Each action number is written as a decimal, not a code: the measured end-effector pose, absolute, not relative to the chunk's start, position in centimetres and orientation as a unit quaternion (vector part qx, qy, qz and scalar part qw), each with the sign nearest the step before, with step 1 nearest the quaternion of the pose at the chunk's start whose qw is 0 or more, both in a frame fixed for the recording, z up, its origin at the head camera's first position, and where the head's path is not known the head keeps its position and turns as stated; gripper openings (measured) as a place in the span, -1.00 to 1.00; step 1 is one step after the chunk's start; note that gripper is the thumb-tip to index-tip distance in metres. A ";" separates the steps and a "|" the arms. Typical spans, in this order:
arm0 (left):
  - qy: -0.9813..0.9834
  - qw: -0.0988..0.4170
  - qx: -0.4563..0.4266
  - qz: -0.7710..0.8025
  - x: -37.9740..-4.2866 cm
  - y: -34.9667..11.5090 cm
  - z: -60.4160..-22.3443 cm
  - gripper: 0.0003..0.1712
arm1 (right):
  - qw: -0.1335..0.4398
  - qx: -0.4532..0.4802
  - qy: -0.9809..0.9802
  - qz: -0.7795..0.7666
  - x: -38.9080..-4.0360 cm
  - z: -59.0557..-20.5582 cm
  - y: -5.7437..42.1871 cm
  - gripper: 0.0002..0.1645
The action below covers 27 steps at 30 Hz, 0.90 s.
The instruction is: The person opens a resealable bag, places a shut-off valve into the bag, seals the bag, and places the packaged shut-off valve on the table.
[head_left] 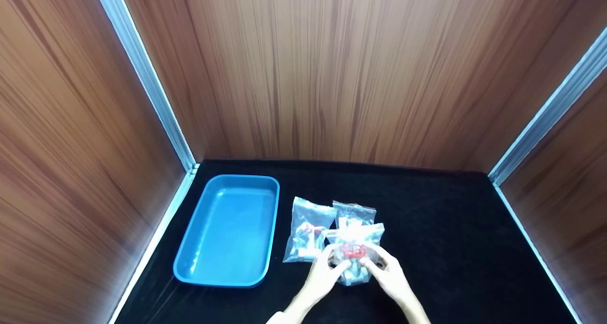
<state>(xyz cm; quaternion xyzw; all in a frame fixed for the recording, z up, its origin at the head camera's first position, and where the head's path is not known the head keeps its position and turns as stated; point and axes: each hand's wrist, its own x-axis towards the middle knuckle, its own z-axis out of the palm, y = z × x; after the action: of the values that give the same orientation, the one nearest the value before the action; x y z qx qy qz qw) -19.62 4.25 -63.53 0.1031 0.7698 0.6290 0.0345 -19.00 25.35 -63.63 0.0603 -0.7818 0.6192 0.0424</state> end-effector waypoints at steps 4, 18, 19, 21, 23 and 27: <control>0.766 0.026 0.110 0.633 -19.9 5.3 -63.1 -0.57 | 0.063 0.058 -0.775 0.626 -19.2 -63.5 26.0 -0.55; 0.781 0.041 0.150 0.606 -21.5 8.0 -61.9 -0.50 | 0.088 0.000 -0.766 0.637 -19.4 -62.6 28.2 -0.54; 0.781 0.041 0.152 0.604 -21.6 8.2 -61.8 -0.48 | 0.087 -0.005 -0.767 0.635 -19.4 -62.6 28.4 -0.54; 0.785 0.048 0.148 0.600 -21.8 8.6 -61.7 -0.45 | 0.088 -0.013 -0.769 0.633 -19.6 -62.4 28.7 -0.55; 0.787 0.055 0.144 0.597 -22.0 9.0 -61.5 -0.42 | 0.087 -0.024 -0.768 0.634 -19.7 -62.3 28.9 -0.54; 0.785 0.069 0.135 0.601 -22.3 9.7 -61.2 -0.38 | 0.085 -0.045 -0.759 0.644 -20.0 -62.0 29.4 -0.53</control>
<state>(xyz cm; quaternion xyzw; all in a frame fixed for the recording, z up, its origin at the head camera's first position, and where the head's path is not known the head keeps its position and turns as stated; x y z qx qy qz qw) -22.26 9.72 -61.17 0.1348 0.7850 0.6007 0.0686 -19.98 29.44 -62.04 -0.0450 -0.7593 0.6436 0.0850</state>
